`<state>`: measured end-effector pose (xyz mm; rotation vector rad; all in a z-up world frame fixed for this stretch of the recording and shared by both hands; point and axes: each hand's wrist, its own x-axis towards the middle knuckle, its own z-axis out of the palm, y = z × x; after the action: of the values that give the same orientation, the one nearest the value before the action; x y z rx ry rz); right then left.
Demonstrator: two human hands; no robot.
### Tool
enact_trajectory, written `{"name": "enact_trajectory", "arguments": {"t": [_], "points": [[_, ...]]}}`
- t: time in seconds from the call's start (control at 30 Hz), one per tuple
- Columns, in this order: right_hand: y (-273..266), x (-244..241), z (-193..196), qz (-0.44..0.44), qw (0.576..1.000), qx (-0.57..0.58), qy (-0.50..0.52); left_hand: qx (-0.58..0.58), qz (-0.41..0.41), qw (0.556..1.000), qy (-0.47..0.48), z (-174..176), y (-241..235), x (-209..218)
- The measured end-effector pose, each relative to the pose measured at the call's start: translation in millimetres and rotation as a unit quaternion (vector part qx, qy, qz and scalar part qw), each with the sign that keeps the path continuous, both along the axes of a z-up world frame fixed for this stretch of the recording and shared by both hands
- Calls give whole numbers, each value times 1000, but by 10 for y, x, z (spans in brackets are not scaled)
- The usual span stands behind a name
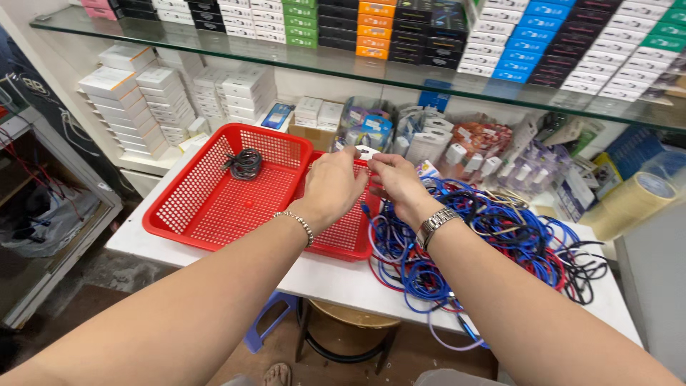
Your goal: The person untangles and coils various colored cables from a pile on a counter, then places each coiled cable into a red basket. The person handles black, blue, red, and beige cables one at a time.
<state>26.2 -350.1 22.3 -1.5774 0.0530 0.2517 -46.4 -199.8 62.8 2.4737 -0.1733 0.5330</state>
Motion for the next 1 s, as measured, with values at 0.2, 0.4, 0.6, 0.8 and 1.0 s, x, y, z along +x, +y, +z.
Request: {"name": "enact_trajectory", "arguments": {"t": [0.2,0.4,0.6,0.8,1.0], "points": [[-776,-251,8,-37,999,22,-16,-38,-69,997,-13,36,-757,-93],[-1400,-496,14,-106,991,-70,-34,-29,-136,990,20,71,-1250,-129],[-1851,-828,-61,-163,934,-305,-89,7,-278,960,31,-95,-1560,35],[-2135,-1186,-71,-137,842,-496,-161,96,-388,914,71,-357,-1909,237],[-2235,-1487,3,-85,773,-607,-164,142,-428,884,121,-475,-2066,251]]}}
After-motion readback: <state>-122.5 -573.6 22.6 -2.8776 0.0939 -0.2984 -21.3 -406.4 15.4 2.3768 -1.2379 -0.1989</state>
